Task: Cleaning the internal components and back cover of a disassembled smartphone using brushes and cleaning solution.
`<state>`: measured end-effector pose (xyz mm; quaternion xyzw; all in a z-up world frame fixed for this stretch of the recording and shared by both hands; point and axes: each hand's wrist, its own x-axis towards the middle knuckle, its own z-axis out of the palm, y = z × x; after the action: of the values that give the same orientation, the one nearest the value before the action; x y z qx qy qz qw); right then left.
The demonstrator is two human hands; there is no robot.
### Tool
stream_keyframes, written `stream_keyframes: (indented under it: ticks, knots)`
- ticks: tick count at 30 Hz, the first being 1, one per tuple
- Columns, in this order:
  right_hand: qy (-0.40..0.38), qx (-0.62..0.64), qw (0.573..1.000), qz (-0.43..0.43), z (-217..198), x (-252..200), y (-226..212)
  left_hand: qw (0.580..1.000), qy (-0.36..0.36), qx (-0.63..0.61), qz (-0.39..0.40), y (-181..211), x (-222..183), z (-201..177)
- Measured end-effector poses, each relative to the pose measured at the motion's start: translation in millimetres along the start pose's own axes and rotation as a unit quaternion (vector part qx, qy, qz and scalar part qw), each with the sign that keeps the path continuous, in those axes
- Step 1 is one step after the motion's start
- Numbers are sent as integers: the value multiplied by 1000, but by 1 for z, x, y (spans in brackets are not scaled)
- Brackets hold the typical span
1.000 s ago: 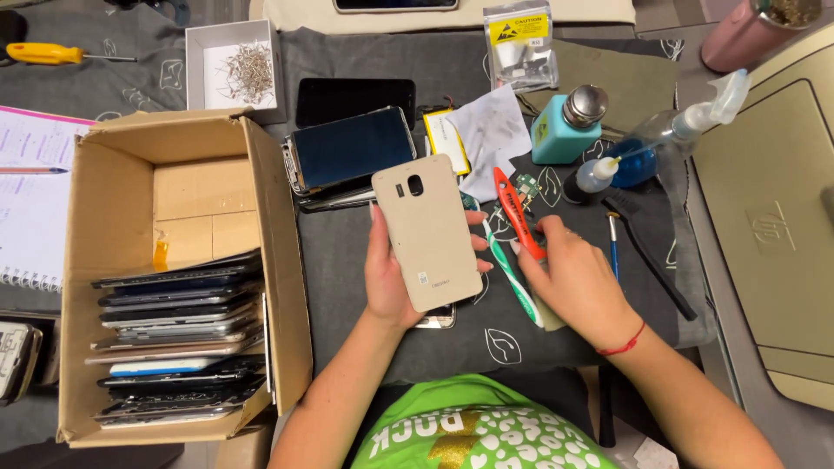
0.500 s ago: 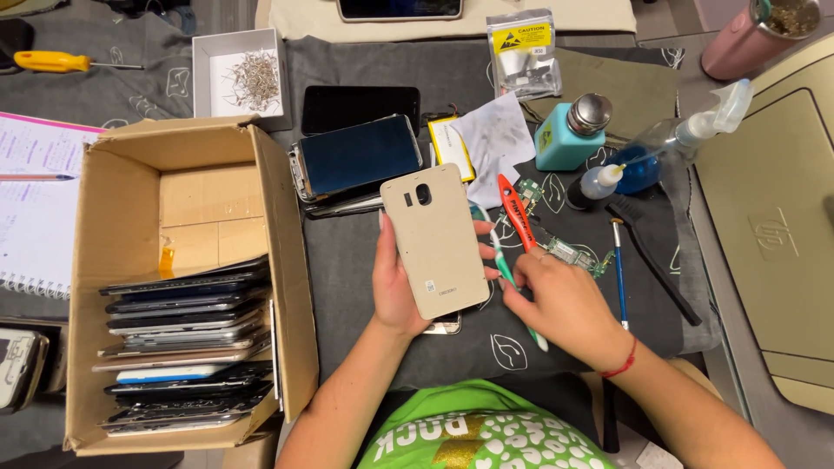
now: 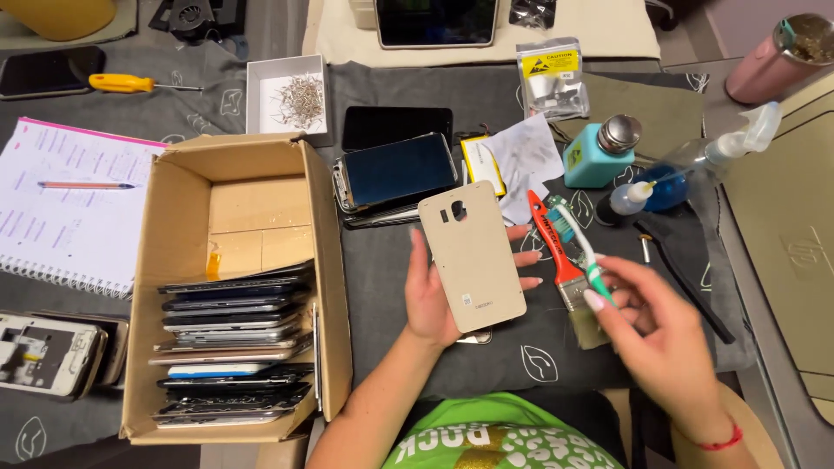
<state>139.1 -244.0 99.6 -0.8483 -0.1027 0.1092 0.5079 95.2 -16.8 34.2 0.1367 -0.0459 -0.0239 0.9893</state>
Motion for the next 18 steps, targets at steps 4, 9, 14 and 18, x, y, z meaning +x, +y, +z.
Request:
stream_keyframes:
  ticks: [4,9,14,18]
  knots:
    - [-80,-10,992,-99,24,-20,24,998,11,-44,40,-1,-1,-12]
    - [-151,-93,951,-252,54,-29,43,983,72,-15,170,13,2,-4]
    - [-58,-160,931,-324,65,-26,41,982,54,-18,178,14,-1,-6]
    - [-74,-139,940,-303,77,-29,49,980,65,2,189,12,-2,-2]
